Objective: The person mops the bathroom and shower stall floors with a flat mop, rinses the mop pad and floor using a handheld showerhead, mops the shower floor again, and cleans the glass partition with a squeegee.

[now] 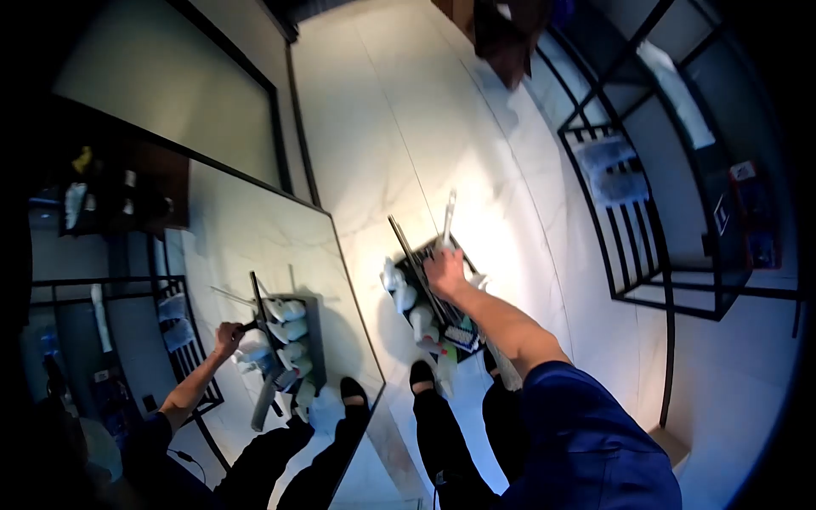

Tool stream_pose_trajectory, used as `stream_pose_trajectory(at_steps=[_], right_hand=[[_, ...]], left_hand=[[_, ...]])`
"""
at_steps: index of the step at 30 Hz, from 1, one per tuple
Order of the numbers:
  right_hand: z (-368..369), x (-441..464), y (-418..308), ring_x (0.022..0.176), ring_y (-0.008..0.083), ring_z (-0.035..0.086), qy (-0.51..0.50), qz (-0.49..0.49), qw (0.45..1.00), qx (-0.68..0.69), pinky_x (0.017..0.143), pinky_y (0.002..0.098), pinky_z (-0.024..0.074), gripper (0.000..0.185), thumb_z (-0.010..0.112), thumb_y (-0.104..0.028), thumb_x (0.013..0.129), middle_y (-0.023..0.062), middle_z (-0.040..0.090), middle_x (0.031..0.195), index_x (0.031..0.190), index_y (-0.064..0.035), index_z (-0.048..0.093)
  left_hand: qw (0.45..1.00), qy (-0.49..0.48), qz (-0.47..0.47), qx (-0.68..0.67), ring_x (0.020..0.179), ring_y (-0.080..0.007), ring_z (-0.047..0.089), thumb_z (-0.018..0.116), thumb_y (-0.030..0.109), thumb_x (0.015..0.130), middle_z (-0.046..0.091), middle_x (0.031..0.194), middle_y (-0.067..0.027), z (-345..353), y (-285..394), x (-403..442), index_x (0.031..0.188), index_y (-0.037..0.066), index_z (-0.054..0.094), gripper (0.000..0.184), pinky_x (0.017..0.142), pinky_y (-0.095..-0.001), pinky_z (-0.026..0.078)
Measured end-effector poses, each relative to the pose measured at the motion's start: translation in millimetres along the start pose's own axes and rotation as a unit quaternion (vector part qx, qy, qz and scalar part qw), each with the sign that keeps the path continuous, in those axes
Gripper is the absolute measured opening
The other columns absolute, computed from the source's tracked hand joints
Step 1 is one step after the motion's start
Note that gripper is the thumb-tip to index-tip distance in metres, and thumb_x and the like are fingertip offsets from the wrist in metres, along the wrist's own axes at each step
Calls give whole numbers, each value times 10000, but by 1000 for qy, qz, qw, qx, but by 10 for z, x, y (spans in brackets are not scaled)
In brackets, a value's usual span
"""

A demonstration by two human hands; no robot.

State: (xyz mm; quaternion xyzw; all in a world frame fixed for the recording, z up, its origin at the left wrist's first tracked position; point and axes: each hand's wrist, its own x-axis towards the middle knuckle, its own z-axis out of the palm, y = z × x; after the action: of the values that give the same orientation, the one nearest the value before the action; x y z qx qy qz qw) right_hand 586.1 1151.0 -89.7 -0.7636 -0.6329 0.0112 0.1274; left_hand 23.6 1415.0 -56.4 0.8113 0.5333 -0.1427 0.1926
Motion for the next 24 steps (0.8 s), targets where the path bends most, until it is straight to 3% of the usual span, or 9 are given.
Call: stream_pose_trajectory(at_steps=[6, 10, 14, 18, 20, 22, 24], right_hand=[[-1635, -197, -128, 987, 295, 502, -287, 161, 944, 29, 787, 480, 405, 287, 603, -317, 667, 101, 588, 954, 850, -98, 630], [-2504, -679, -332, 868, 312, 593, -406, 139, 898, 97, 718, 415, 482, 381, 585, -367, 695, 160, 624, 903, 882, -39, 633], [-2949, -1346, -985, 734, 281, 622, -478, -7, 873, 95, 613, 388, 486, 304, 581, -322, 656, 155, 639, 798, 758, -45, 655], [-3264, -1905, -2075, 667, 263, 617, -603, -159, 780, 45, 535, 395, 460, 213, 584, -220, 634, 132, 632, 711, 720, -36, 649], [-3018, -2299, -2727, 574, 253, 587, -597, -217, 772, 4, 469, 422, 418, 178, 543, -202, 648, 83, 593, 598, 635, -42, 621], [-2839, -2664, -3429, 564, 259, 581, -607, -294, 738, -22, 457, 424, 412, 170, 540, -184, 633, 75, 592, 592, 661, -37, 621], [-2775, -2933, -4174, 601, 221, 602, -595, -356, 719, -39, 429, 362, 403, 136, 534, -106, 617, 98, 623, 649, 680, -47, 640]], left_hand=[[976, -8, -114, -186, 963, -291, 501, 557, 223, 788, 530, 1066, -144, -484, 994, -2015, 1120, 38, 484, 387, 854, -391, 386], [940, -20, -169, -294, 944, -286, 505, 554, 225, 786, 534, 1048, -139, -624, 1679, -3253, 1101, 41, 491, 370, 836, -389, 393], [902, -22, -213, -374, 925, -280, 510, 551, 227, 784, 538, 1029, -133, -568, 2051, -4217, 1082, 44, 499, 354, 819, -386, 399], [869, 8, -225, -439, 905, -275, 514, 547, 230, 783, 542, 1011, -128, -362, 1985, -5156, 1063, 47, 506, 337, 801, -384, 405], [847, 36, -229, -479, 896, -273, 516, 546, 231, 782, 544, 1002, -125, -185, 1846, -5691, 1054, 48, 510, 330, 793, -383, 408], [816, 65, -244, -520, 886, -270, 519, 544, 232, 781, 546, 992, -122, 57, 1712, -6320, 1044, 50, 514, 322, 784, -382, 412], [778, 98, -263, -563, 876, -268, 521, 542, 233, 780, 548, 983, -120, 316, 1610, -6902, 1035, 51, 518, 314, 775, -380, 415]])
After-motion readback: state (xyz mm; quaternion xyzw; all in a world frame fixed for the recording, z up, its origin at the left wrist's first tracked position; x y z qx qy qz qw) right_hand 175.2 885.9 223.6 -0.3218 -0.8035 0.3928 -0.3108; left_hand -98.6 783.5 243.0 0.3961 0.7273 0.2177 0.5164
